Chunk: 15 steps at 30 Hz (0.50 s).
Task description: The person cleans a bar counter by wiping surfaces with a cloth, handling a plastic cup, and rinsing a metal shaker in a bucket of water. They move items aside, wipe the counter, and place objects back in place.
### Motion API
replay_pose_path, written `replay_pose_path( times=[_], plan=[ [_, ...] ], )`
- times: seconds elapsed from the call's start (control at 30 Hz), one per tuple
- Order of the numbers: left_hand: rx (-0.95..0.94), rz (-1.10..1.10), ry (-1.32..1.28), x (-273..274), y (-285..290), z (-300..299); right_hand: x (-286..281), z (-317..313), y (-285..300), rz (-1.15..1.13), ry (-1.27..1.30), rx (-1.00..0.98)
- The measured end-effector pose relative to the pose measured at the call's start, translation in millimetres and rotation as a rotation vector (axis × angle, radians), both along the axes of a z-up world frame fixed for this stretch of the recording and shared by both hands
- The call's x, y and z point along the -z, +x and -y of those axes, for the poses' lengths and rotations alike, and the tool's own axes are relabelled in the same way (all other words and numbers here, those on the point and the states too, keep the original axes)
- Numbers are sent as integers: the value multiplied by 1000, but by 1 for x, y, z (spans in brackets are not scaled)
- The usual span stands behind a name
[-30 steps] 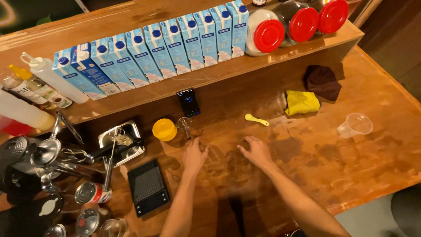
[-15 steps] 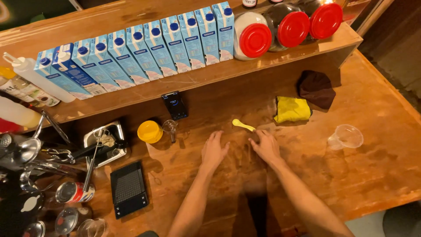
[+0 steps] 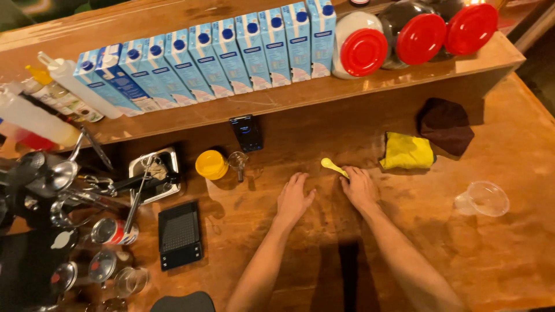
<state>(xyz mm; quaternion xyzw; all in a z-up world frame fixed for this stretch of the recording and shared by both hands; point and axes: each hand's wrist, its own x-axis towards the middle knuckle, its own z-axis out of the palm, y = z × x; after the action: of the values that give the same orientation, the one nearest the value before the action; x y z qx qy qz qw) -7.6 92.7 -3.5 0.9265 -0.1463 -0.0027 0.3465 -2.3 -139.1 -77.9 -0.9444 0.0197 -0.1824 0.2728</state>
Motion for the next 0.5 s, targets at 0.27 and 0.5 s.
replay_pose_path(
  times=[0.27, 0.5],
  plan=[
    [-100, 15, 31, -11, -3, -53, -1, -40, 22, 25, 99, -85],
    [-196, 37, 36, -20, -11, -108, -35, -108, 29, 39, 208, -206]
  ],
)
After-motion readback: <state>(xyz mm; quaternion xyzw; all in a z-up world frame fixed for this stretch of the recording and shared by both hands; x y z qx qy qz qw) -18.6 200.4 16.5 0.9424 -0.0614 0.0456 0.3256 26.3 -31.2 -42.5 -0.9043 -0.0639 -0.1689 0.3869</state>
